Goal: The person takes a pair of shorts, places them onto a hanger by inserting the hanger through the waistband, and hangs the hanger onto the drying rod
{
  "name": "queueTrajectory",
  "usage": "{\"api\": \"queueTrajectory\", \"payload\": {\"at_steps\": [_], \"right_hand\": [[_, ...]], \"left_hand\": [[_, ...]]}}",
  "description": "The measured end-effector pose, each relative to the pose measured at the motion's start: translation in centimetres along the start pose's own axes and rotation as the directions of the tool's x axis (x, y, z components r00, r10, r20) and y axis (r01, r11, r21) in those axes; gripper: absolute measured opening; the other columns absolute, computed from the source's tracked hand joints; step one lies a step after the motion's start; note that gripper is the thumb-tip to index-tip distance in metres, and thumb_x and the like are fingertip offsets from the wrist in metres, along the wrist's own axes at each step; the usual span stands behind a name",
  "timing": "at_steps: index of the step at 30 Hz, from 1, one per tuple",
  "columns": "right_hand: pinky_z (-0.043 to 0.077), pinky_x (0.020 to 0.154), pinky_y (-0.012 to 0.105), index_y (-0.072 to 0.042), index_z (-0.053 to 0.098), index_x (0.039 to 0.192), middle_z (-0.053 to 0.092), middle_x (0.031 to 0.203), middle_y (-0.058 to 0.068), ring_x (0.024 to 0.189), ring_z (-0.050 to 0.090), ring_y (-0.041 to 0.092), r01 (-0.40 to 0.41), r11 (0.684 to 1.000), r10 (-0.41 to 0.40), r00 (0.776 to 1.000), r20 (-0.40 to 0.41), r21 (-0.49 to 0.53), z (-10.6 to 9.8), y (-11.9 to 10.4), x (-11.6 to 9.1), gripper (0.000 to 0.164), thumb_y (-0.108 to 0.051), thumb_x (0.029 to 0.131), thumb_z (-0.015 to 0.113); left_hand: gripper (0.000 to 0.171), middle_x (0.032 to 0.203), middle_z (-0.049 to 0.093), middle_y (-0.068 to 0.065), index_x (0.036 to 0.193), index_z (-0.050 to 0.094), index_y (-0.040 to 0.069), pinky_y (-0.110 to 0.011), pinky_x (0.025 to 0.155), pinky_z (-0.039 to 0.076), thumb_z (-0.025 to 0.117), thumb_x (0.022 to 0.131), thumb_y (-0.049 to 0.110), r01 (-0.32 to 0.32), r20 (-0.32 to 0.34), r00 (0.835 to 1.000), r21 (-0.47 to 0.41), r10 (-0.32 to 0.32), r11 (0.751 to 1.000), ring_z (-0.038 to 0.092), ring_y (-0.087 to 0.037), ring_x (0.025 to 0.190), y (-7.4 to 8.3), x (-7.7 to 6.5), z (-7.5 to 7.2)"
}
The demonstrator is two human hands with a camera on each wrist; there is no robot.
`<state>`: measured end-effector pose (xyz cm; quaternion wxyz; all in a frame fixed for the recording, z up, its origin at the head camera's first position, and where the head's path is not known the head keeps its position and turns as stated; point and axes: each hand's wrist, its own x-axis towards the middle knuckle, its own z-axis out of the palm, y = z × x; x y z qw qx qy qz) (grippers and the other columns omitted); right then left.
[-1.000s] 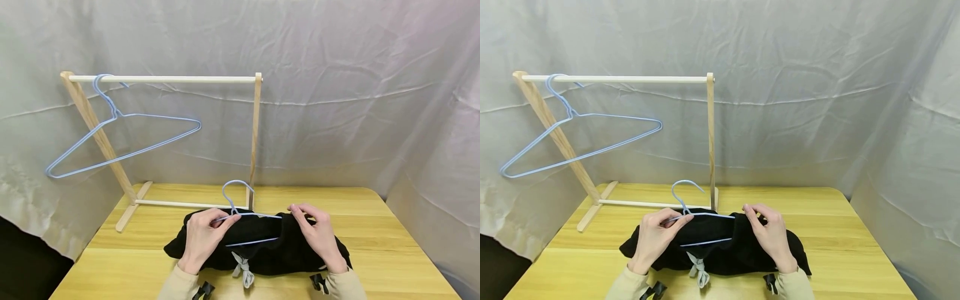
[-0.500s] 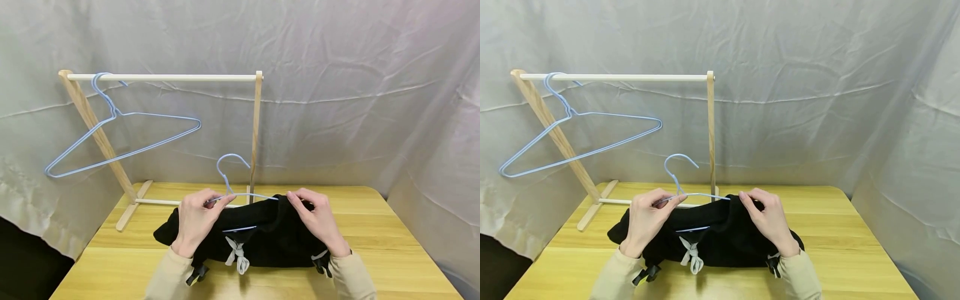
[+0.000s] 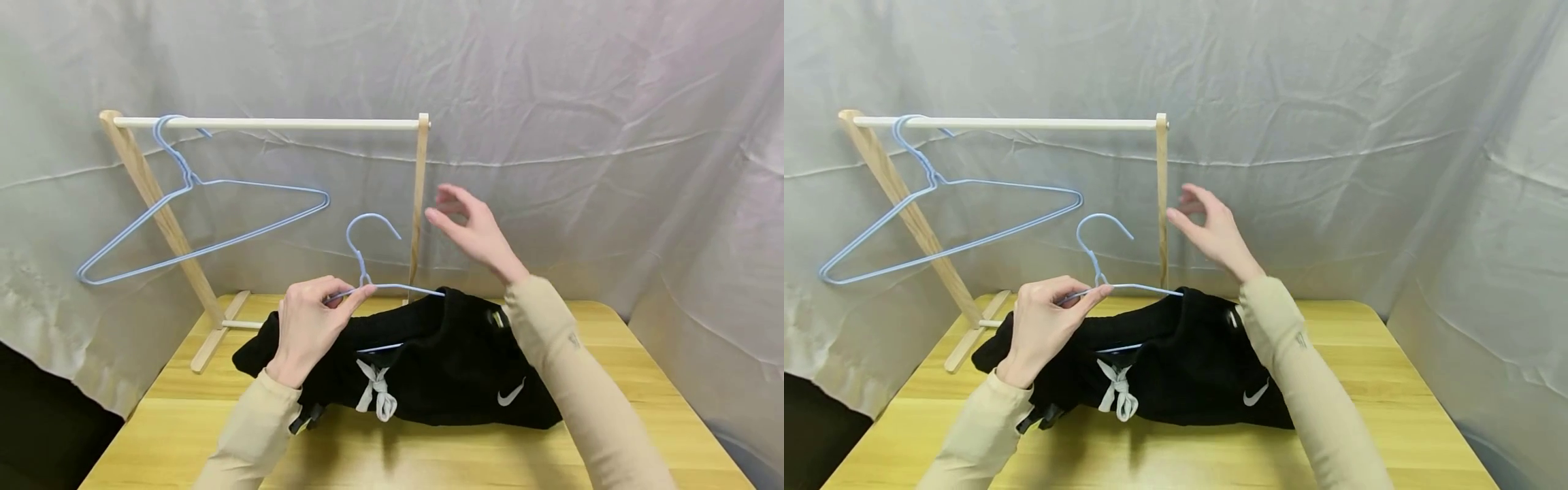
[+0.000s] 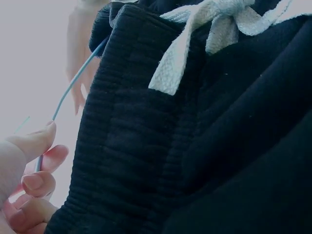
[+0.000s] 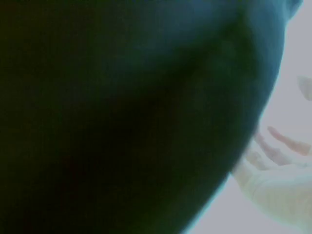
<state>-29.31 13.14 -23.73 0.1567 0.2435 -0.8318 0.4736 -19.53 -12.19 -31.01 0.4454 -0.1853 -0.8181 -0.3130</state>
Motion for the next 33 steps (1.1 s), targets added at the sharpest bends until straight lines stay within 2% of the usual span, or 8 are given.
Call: {"api": "queueTrajectory", "payload": {"at_steps": [4, 8, 10, 12, 14, 17, 26, 33], "right_hand": [[0.053, 0.099, 0.048, -0.002, 0.039, 0.152, 0.051, 0.147, 0.02, 0.133, 0.056, 0.033, 0.029, 0.999, -0.029, 0.999, -0.014, 0.022, 0.7, -0.7, 3.0, 0.061, -0.02, 0.099, 0.064], [0.051, 0.099, 0.048, 0.0, 0.044, 0.149, 0.056, 0.14, 0.023, 0.125, 0.061, 0.035, 0.082, 0.996, -0.08, 0.996, -0.046, 0.045, 1.7, -0.7, 4.6, 0.057, -0.016, 0.099, 0.065], [0.05, 0.096, 0.041, 0.003, 0.05, 0.143, 0.062, 0.13, 0.026, 0.115, 0.065, 0.035, 0.095, 0.995, -0.091, 0.993, -0.08, 0.041, 2.0, -0.7, 5.1, 0.05, -0.014, 0.099, 0.065], [0.05, 0.088, 0.031, 0.006, 0.056, 0.135, 0.067, 0.117, 0.027, 0.098, 0.068, 0.025, 0.094, 0.995, -0.09, 0.989, -0.117, 0.031, 2.2, -0.8, 5.3, 0.042, -0.014, 0.098, 0.065], [0.048, 0.079, 0.022, 0.008, 0.061, 0.125, 0.068, 0.105, 0.026, 0.082, 0.065, 0.014, 0.086, 0.996, -0.084, 0.986, -0.145, 0.01, 2.3, -0.8, 5.4, 0.035, -0.012, 0.098, 0.066], [0.044, 0.07, 0.016, 0.008, 0.063, 0.117, 0.068, 0.096, 0.023, 0.068, 0.054, -0.001, 0.077, 0.997, -0.079, 0.985, -0.151, -0.021, 2.4, -0.9, 5.5, 0.029, -0.012, 0.097, 0.067], [0.043, 0.07, 0.017, 0.006, 0.057, 0.119, 0.069, 0.099, 0.022, 0.068, 0.054, 0.0, 0.067, 0.996, -0.073, 0.992, -0.101, -0.059, 2.3, -0.8, 6.0, 0.028, -0.01, 0.097, 0.066], [0.044, 0.07, 0.018, 0.005, 0.057, 0.118, 0.068, 0.097, 0.019, 0.068, 0.055, -0.001, 0.052, 0.997, -0.056, 0.995, -0.083, -0.048, 2.2, -0.8, 6.5, 0.028, -0.011, 0.097, 0.066]], "left_hand": [[0.027, 0.051, 0.05, 0.008, 0.065, 0.075, 0.019, -0.022, 0.045, 0.028, 0.086, 0.078, 0.04, 0.041, 0.038, 0.998, 0.006, -0.041, 0.999, 0.04, -0.003, 0.048, 0.0, 0.5, -0.3], [0.027, 0.052, 0.055, 0.008, 0.065, 0.075, 0.019, -0.024, 0.045, 0.03, 0.085, 0.079, 0.041, 0.083, 0.06, 0.995, 0.01, -0.083, 0.997, 0.044, -0.004, 0.05, -0.4, 0.8, -0.5], [0.027, 0.052, 0.056, 0.008, 0.065, 0.075, 0.019, -0.024, 0.046, 0.031, 0.085, 0.079, 0.041, 0.091, 0.07, 0.993, 0.014, -0.091, 0.996, 0.045, -0.004, 0.05, -0.6, 0.9, -0.6], [0.028, 0.052, 0.056, 0.008, 0.066, 0.075, 0.019, -0.024, 0.046, 0.032, 0.085, 0.079, 0.041, 0.099, 0.084, 0.991, 0.016, -0.1, 0.995, 0.045, -0.005, 0.05, -0.8, 1.1, -0.8], [0.028, 0.053, 0.057, 0.008, 0.066, 0.076, 0.019, -0.024, 0.047, 0.033, 0.084, 0.08, 0.042, 0.118, 0.101, 0.988, 0.021, -0.12, 0.993, 0.046, -0.005, 0.051, -1.0, 1.3, -1.0], [0.028, 0.053, 0.057, 0.007, 0.067, 0.076, 0.02, -0.026, 0.046, 0.033, 0.084, 0.08, 0.043, 0.148, 0.128, 0.98, 0.027, -0.15, 0.989, 0.045, -0.006, 0.051, -1.2, 1.6, -1.4], [0.031, 0.055, 0.058, 0.005, 0.067, 0.077, 0.019, -0.03, 0.047, 0.036, 0.081, 0.082, 0.046, 0.217, 0.164, 0.962, 0.036, -0.219, 0.976, 0.048, -0.012, 0.051, -1.5, 3.4, -3.3], [0.038, 0.059, 0.064, -0.001, 0.067, 0.077, 0.017, -0.031, 0.051, 0.039, 0.077, 0.084, 0.051, 0.239, 0.102, 0.963, 0.1, -0.249, 0.966, 0.053, -0.015, 0.056, -2.2, 6.2, -6.2]]}}
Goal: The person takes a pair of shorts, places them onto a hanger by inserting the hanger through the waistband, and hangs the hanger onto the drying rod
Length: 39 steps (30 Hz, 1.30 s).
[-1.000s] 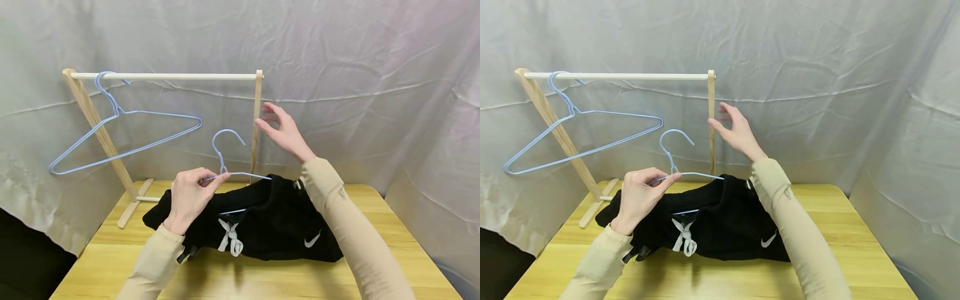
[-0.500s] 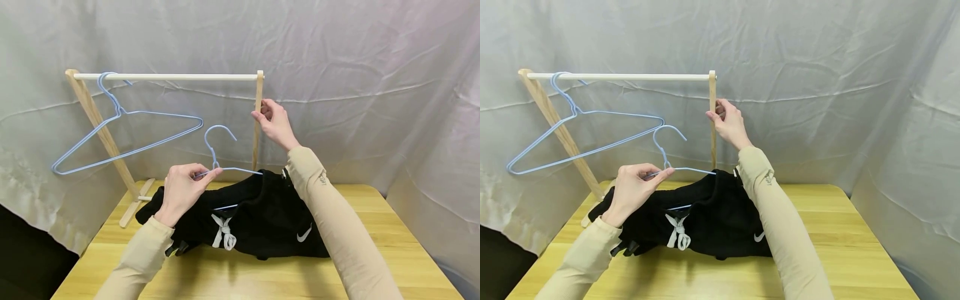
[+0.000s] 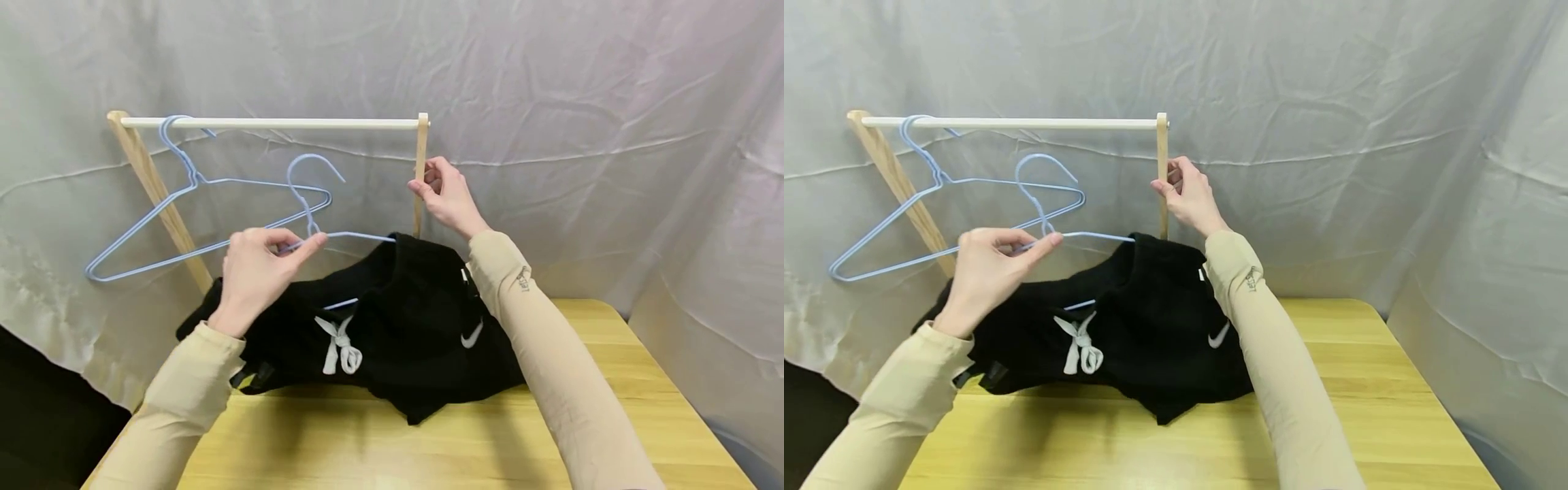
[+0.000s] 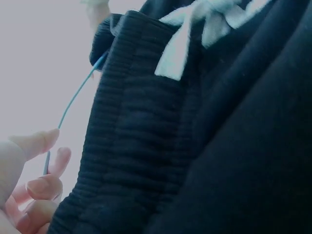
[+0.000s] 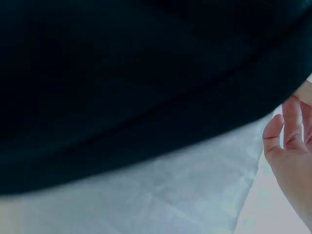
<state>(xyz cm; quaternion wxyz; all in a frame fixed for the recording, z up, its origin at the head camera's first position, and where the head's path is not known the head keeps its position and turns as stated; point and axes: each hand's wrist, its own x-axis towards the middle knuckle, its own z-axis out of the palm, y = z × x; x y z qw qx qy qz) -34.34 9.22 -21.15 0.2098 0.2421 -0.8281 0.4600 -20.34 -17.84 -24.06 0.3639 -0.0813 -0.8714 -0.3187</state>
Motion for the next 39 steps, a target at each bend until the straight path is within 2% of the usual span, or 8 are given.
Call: {"api": "queueTrajectory", "payload": {"at_steps": [11, 20, 23, 26, 29, 32, 36, 39], "right_hand": [[0.046, 0.075, 0.023, 0.005, 0.056, 0.121, 0.068, 0.103, 0.023, 0.081, 0.063, 0.021, -0.01, 0.999, 0.01, 1.0, 0.01, -0.034, -0.4, 0.3, 0.1, 0.03, -0.013, 0.098, 0.065], [0.045, 0.072, 0.021, 0.005, 0.055, 0.12, 0.068, 0.102, 0.023, 0.08, 0.063, 0.02, -0.018, 0.999, 0.018, 1.0, 0.006, -0.038, -0.2, 0.3, 0.0, 0.029, -0.013, 0.098, 0.064], [0.045, 0.072, 0.022, 0.005, 0.055, 0.121, 0.068, 0.103, 0.022, 0.082, 0.063, 0.023, -0.022, 0.999, 0.023, 1.0, 0.013, -0.033, 0.0, 0.2, 0.0, 0.03, -0.013, 0.099, 0.064], [0.046, 0.072, 0.023, 0.005, 0.055, 0.122, 0.068, 0.103, 0.022, 0.083, 0.064, 0.024, -0.021, 0.999, 0.022, 1.0, 0.019, -0.033, 0.2, 0.2, 0.0, 0.031, -0.014, 0.099, 0.064], [0.046, 0.073, 0.023, 0.004, 0.055, 0.122, 0.068, 0.102, 0.022, 0.082, 0.064, 0.024, -0.021, 0.999, 0.021, 1.0, 0.019, -0.035, 0.2, 0.3, 0.0, 0.031, -0.014, 0.099, 0.064], [0.046, 0.073, 0.023, 0.004, 0.055, 0.122, 0.068, 0.101, 0.021, 0.082, 0.064, 0.024, -0.019, 0.999, 0.019, 1.0, 0.015, -0.037, 0.2, 0.3, 0.0, 0.03, -0.014, 0.099, 0.064], [0.046, 0.072, 0.023, 0.005, 0.055, 0.121, 0.068, 0.101, 0.022, 0.081, 0.063, 0.022, -0.009, 0.999, 0.01, 1.0, 0.01, -0.043, 0.2, 0.3, -0.1, 0.03, -0.013, 0.099, 0.064], [0.045, 0.071, 0.022, 0.005, 0.055, 0.121, 0.068, 0.101, 0.022, 0.078, 0.062, 0.018, -0.005, 0.999, 0.005, 1.0, 0.007, -0.051, 0.2, 0.3, -0.1, 0.03, -0.013, 0.099, 0.064]], "left_hand": [[0.047, 0.076, 0.074, -0.008, 0.076, 0.08, 0.018, -0.045, 0.058, 0.04, 0.076, 0.078, 0.065, 0.094, -0.075, 0.994, 0.147, -0.084, 0.985, 0.06, -0.023, 0.073, -0.3, 3.0, -3.8], [0.051, 0.091, 0.077, -0.015, 0.084, 0.083, 0.015, -0.049, 0.059, 0.037, 0.077, 0.075, 0.065, 0.148, -0.16, 0.98, 0.194, -0.117, 0.97, 0.065, -0.035, 0.082, -1.2, 4.6, -6.2], [0.055, 0.068, 0.072, 0.016, 0.088, 0.082, 0.015, -0.049, 0.061, 0.033, 0.077, 0.074, 0.067, 0.191, -0.187, 0.97, 0.194, -0.155, 0.962, 0.064, -0.036, 0.088, -1.5, 5.0, -7.3], [0.055, 0.05, 0.039, 0.046, 0.086, 0.082, 0.012, -0.045, 0.061, 0.025, 0.078, 0.073, 0.066, 0.186, -0.273, 0.953, 0.183, -0.132, 0.965, 0.06, -0.036, 0.084, -1.5, 5.5, -8.3], [0.054, 0.052, 0.025, 0.055, 0.085, 0.083, 0.014, -0.037, 0.063, 0.02, 0.078, 0.073, 0.066, 0.183, -0.377, 0.92, 0.18, -0.104, 0.967, 0.051, -0.013, 0.072, -1.3, 6.1, -9.1], [0.053, 0.062, 0.05, 0.049, 0.086, 0.083, 0.018, -0.03, 0.067, 0.016, 0.076, 0.073, 0.069, 0.185, -0.463, 0.883, 0.184, -0.081, 0.965, 0.033, 0.01, 0.07, -1.0, 6.7, -9.4], [0.05, 0.087, 0.078, 0.017, 0.084, 0.083, 0.023, -0.027, 0.067, 0.015, 0.073, 0.074, 0.07, 0.15, -0.542, 0.84, 0.205, -0.016, 0.967, 0.022, 0.023, 0.069, -1.0, 7.3, -9.2], [0.05, 0.086, 0.08, -0.001, 0.082, 0.083, 0.021, -0.027, 0.064, 0.016, 0.072, 0.077, 0.07, 0.106, -0.551, 0.834, 0.225, 0.037, 0.969, 0.053, 0.006, 0.066, -1.3, 7.4, -8.5]]}}
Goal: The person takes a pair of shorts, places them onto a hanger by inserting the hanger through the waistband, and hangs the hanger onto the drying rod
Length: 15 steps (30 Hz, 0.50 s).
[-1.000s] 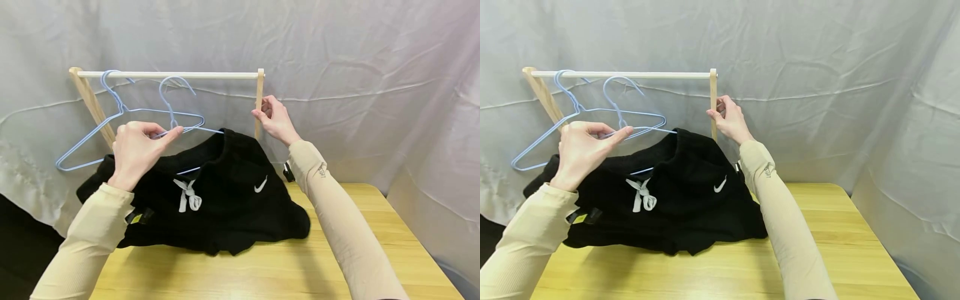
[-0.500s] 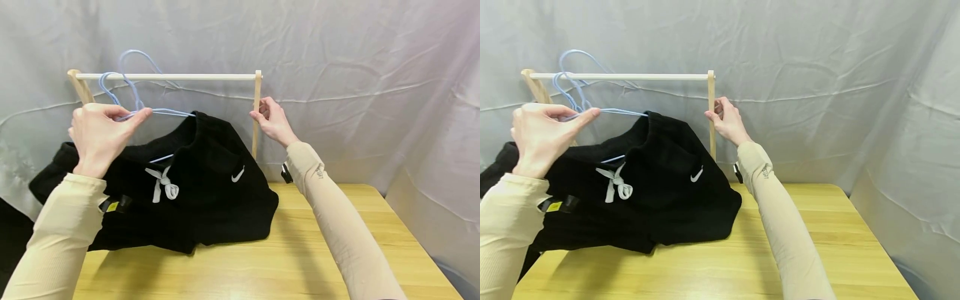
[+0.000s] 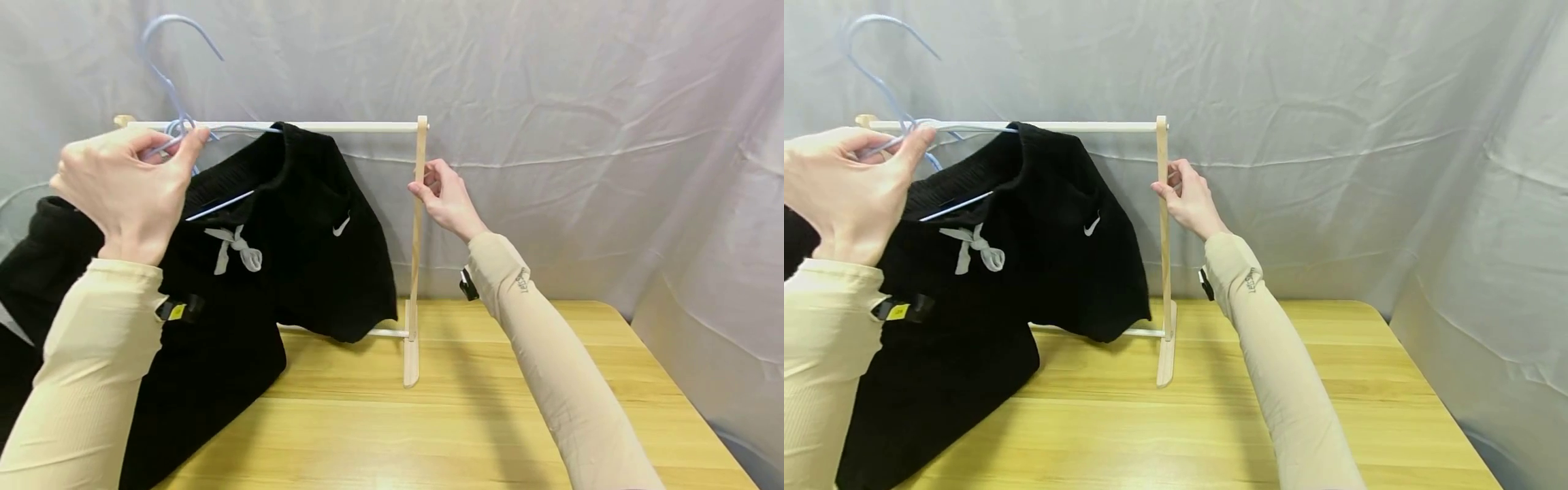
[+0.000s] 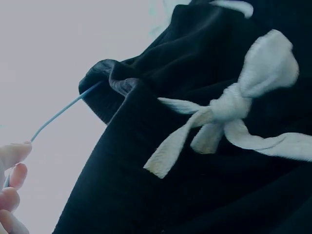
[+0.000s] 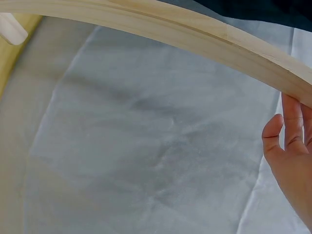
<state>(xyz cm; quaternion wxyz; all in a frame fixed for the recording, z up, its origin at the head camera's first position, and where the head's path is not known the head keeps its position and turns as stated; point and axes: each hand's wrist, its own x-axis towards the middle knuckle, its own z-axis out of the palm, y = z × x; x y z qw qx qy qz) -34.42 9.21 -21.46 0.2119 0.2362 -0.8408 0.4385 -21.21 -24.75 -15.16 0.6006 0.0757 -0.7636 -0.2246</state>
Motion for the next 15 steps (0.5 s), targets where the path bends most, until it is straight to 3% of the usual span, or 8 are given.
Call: {"api": "queueTrajectory", "payload": {"at_steps": [2, 4, 7, 9, 15], "right_hand": [[0.045, 0.071, 0.021, 0.005, 0.055, 0.121, 0.068, 0.101, 0.022, 0.076, 0.06, 0.014, 0.003, 1.0, -0.003, 1.0, -0.002, -0.003, 0.0, 0.0, 0.0, 0.03, -0.013, 0.099, 0.064], [0.045, 0.071, 0.021, 0.005, 0.055, 0.121, 0.068, 0.101, 0.022, 0.075, 0.058, 0.011, 0.005, 1.0, -0.005, 1.0, -0.003, -0.007, -0.1, 0.0, 0.0, 0.031, -0.013, 0.099, 0.064], [0.044, 0.071, 0.021, 0.006, 0.055, 0.121, 0.068, 0.1, 0.022, 0.074, 0.057, 0.009, 0.01, 1.0, -0.01, 1.0, -0.002, -0.007, -0.1, 0.1, -0.1, 0.03, -0.013, 0.098, 0.064], [0.044, 0.07, 0.021, 0.006, 0.055, 0.12, 0.068, 0.1, 0.022, 0.074, 0.058, 0.008, 0.014, 1.0, -0.014, 1.0, -0.002, -0.009, -0.1, 0.2, -0.2, 0.03, -0.013, 0.098, 0.065], [0.044, 0.07, 0.021, 0.006, 0.055, 0.12, 0.068, 0.1, 0.022, 0.075, 0.059, 0.013, 0.017, 1.0, -0.017, 1.0, -0.004, -0.008, -0.3, 0.3, -0.3, 0.03, -0.013, 0.098, 0.064]], "left_hand": [[0.053, 0.084, 0.079, -0.007, 0.083, 0.083, 0.019, -0.033, 0.062, 0.021, 0.071, 0.078, 0.071, -0.008, 0.027, 1.0, -0.006, 0.008, 1.0, 0.067, -0.018, 0.073, -0.1, -0.5, 0.6], [0.053, 0.087, 0.078, -0.013, 0.085, 0.083, 0.017, -0.038, 0.063, 0.025, 0.072, 0.078, 0.069, 0.011, 0.081, 0.997, -0.018, -0.009, 1.0, 0.068, -0.039, 0.089, -0.1, -0.9, 1.3], [0.054, 0.092, 0.078, -0.015, 0.089, 0.083, 0.016, -0.044, 0.066, 0.028, 0.073, 0.077, 0.068, 0.074, 0.182, 0.981, -0.026, -0.068, 0.997, 0.068, -0.04, 0.095, 0.1, -1.0, 2.5], [0.053, 0.089, 0.078, -0.01, 0.089, 0.083, 0.017, -0.04, 0.067, 0.027, 0.074, 0.077, 0.068, 0.119, 0.239, 0.965, -0.02, -0.111, 0.993, 0.067, -0.035, 0.095, 0.4, -0.9, 3.3], [0.051, 0.084, 0.075, 0.001, 0.089, 0.083, 0.021, -0.035, 0.068, 0.028, 0.072, 0.078, 0.069, 0.173, 0.332, 0.931, -0.038, -0.151, 0.984, 0.06, -0.018, 0.086, 1.7, -0.3, 5.7]]}}
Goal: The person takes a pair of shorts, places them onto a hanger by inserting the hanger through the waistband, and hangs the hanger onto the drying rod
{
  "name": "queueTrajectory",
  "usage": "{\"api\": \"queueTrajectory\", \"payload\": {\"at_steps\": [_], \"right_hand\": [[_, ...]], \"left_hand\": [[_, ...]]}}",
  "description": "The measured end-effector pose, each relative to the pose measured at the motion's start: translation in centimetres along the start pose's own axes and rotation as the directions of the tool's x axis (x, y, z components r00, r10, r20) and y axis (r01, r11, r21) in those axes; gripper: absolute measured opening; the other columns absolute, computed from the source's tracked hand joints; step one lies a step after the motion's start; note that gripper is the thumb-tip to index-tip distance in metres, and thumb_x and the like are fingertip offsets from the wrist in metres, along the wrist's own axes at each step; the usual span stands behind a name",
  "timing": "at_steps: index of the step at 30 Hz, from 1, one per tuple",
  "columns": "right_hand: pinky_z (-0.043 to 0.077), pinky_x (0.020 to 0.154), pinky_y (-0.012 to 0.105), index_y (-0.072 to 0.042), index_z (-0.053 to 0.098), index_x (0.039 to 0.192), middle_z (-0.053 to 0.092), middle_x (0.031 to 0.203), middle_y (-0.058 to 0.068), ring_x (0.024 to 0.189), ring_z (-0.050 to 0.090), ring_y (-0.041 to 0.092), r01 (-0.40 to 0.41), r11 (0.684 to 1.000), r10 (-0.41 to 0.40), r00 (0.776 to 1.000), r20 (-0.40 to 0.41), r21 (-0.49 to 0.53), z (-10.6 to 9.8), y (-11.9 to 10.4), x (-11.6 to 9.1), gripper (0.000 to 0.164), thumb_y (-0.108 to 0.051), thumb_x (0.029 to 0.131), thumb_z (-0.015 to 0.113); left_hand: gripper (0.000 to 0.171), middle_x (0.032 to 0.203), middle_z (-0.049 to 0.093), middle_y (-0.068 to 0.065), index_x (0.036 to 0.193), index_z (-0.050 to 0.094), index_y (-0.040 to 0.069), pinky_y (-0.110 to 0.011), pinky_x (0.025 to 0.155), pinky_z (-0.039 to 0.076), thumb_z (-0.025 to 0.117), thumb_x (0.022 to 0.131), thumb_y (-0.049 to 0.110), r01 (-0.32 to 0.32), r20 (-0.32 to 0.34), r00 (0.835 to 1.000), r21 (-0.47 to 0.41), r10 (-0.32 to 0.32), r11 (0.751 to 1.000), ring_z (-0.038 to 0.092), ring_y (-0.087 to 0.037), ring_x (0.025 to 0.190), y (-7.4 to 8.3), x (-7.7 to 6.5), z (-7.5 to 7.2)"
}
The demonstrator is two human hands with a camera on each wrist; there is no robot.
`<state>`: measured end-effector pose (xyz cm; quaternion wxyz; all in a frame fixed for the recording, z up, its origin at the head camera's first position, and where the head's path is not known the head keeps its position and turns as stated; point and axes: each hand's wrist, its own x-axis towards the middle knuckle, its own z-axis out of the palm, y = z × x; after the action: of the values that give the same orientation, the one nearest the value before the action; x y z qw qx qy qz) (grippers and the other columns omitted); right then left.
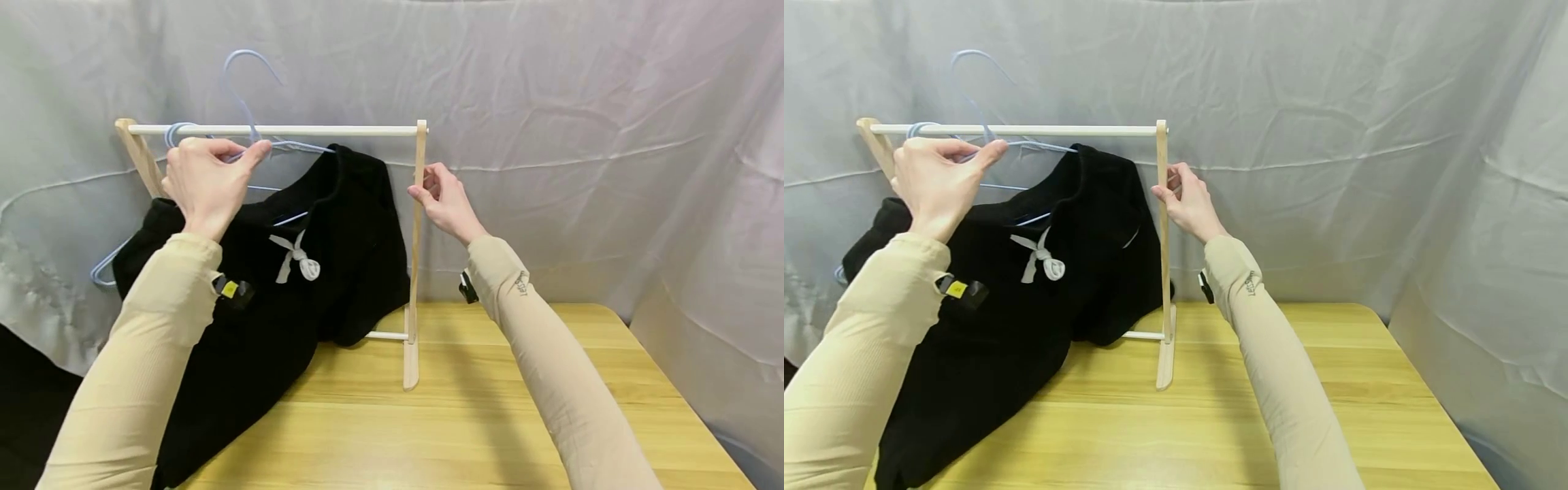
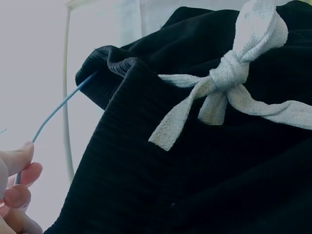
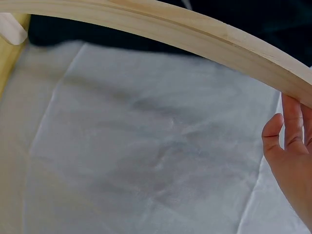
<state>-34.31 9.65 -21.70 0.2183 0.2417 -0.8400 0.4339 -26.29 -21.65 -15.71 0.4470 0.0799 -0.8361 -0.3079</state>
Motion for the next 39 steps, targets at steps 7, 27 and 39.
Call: {"api": "queueTrajectory", "payload": {"at_steps": [7, 27, 39], "right_hand": [[0.045, 0.073, 0.024, 0.006, 0.054, 0.12, 0.067, 0.101, 0.024, 0.082, 0.064, 0.028, 0.014, 1.0, -0.014, 1.0, -0.003, 0.009, 0.1, 0.0, 0.0, 0.031, -0.014, 0.099, 0.064], [0.046, 0.072, 0.023, 0.006, 0.054, 0.119, 0.066, 0.1, 0.023, 0.083, 0.064, 0.032, 0.023, 0.999, -0.023, 1.0, 0.005, 0.033, 0.5, -0.4, 0.2, 0.029, -0.014, 0.099, 0.063], [0.046, 0.073, 0.023, 0.006, 0.054, 0.119, 0.066, 0.1, 0.023, 0.082, 0.063, 0.03, 0.02, 1.0, -0.02, 1.0, 0.004, 0.025, 0.4, -0.3, 0.1, 0.03, -0.014, 0.099, 0.064]], "left_hand": [[0.047, 0.088, 0.078, 0.0, 0.09, 0.084, 0.024, -0.033, 0.066, 0.03, 0.068, 0.083, 0.067, -0.023, 0.04, 0.999, -0.065, 0.025, 0.998, 0.052, -0.004, 0.075, 1.1, 0.7, 2.3], [0.044, 0.09, 0.077, -0.009, 0.089, 0.083, 0.017, -0.038, 0.073, 0.036, 0.07, 0.086, 0.059, -0.004, 0.166, 0.986, -0.115, 0.023, 0.993, 0.066, -0.024, 0.09, 0.7, -1.4, 6.0], [0.043, 0.087, 0.077, -0.011, 0.086, 0.083, 0.015, -0.037, 0.068, 0.038, 0.07, 0.086, 0.056, -0.005, 0.194, 0.981, -0.119, 0.028, 0.993, 0.066, -0.026, 0.087, -0.2, -2.3, 6.9]]}}
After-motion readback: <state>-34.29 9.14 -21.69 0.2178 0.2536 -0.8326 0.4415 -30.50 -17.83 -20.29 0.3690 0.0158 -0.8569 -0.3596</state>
